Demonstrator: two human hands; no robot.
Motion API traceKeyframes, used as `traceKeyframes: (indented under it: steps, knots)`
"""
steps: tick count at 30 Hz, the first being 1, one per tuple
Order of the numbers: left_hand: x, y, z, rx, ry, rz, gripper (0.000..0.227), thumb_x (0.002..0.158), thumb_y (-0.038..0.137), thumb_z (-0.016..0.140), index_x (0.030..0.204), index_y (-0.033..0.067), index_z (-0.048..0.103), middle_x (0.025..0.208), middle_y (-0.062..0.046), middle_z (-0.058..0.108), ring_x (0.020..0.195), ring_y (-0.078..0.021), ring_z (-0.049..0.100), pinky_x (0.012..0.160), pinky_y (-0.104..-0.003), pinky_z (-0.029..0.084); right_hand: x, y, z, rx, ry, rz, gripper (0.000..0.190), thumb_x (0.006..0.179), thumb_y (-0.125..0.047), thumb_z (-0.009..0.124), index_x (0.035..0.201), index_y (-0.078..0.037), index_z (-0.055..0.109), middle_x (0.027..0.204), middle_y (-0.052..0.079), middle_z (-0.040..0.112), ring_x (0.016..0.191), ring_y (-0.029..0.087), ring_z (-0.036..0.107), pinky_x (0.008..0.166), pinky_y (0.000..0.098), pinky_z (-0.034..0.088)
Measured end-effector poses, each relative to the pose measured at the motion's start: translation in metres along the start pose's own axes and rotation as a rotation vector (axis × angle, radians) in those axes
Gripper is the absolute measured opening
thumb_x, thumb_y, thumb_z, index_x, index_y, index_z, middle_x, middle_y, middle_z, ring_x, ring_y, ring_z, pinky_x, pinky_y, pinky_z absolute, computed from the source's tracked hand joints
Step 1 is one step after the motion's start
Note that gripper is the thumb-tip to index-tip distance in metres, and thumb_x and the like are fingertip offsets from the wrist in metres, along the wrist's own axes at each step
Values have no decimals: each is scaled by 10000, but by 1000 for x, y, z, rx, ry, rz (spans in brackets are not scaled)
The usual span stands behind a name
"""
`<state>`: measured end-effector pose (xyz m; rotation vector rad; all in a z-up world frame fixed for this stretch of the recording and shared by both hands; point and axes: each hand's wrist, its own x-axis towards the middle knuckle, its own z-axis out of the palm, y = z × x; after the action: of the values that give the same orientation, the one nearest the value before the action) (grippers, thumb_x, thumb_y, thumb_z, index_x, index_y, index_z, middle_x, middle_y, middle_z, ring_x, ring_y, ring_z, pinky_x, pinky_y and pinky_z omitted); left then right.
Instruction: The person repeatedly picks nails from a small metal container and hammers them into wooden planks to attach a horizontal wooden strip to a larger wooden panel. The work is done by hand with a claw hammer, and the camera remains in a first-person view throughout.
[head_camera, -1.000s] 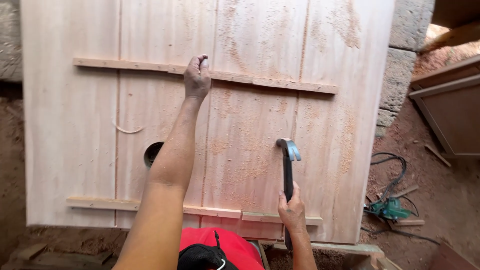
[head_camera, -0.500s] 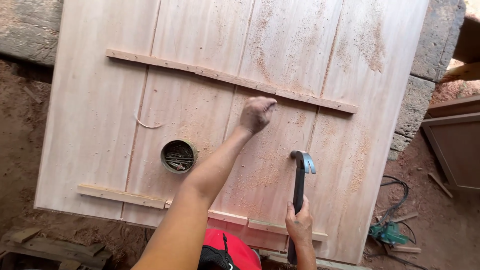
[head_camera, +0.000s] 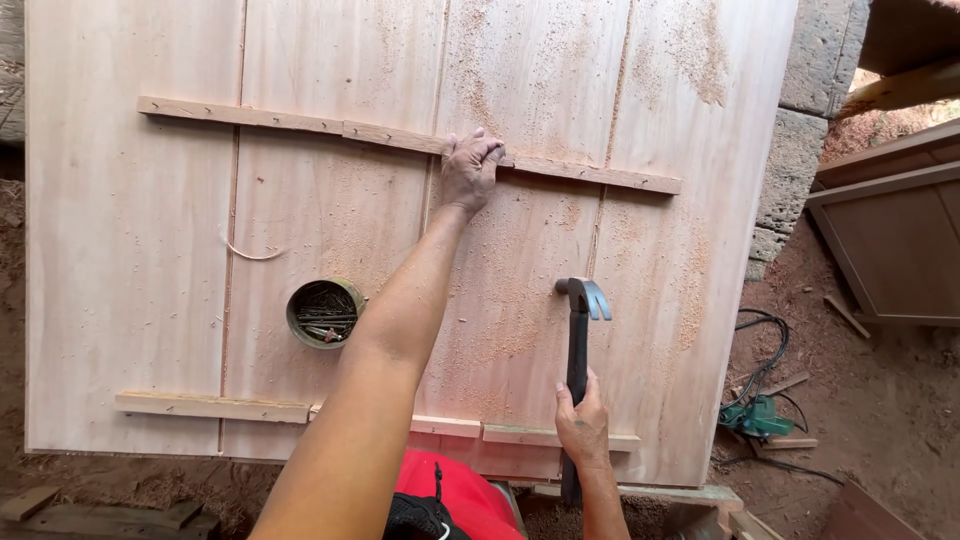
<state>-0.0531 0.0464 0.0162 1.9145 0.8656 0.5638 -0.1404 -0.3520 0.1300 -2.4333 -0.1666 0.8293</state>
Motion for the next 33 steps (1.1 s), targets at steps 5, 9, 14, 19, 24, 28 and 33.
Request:
traceKeyframes:
  steps: [5,9,14,19,24,28,33]
  knots:
    - [-1,-6,2,23,11,27,191,987,344,656,1003,213,795,1176,-24,776,1341,-252,574,1251,-489,178,4,-43,-11,86,-50,152,449,987,-241,639,1385,-44,573,883,234,723,759,303,685,703,444,575]
    - [-3,-8,4,100,17,77,160,992,340,675,991,237,797,1151,4,782,1340,-250,578,1250,-487,186,34,-67,-8,67,1,-170,482,951,-185,644,1378,5,523,887,95,735,707,177,720,658,347,595]
    - [-8,-10,4,158,54,155,133,986,321,682,1005,254,795,1169,44,774,1328,-236,589,1235,-477,209,69,-136,-17,-19,-64,-195,580,949,-130,584,1486,-14,395,751,108,698,570,187,667,490,355,563]
    - [-10,-13,6,176,54,166,132,982,323,688,1022,255,793,1186,38,764,1325,-224,589,1237,-473,216,81,-163,-17,106,76,-732,554,1094,-145,556,1578,-48,304,857,112,714,727,139,725,581,287,620]
    - [-12,-13,9,162,57,160,124,972,325,699,1013,265,800,1190,46,761,1320,-228,587,1235,-476,224,103,-172,2,-136,-32,-414,517,1061,-216,524,1536,-120,343,797,139,682,504,182,642,409,340,539]
    - [-12,-1,-4,184,31,168,133,958,221,672,1010,202,792,1214,11,747,1302,-233,599,1218,-463,239,93,-162,-1,-159,29,-481,473,1067,-275,561,1476,-75,433,684,67,662,542,137,666,423,329,543]
    - [20,-15,-17,367,111,141,335,967,140,555,1293,129,631,1381,-126,625,1397,-316,480,1222,-535,180,78,-164,-29,-3,142,-651,396,1070,-269,532,1349,-4,439,764,52,630,507,158,602,389,300,539]
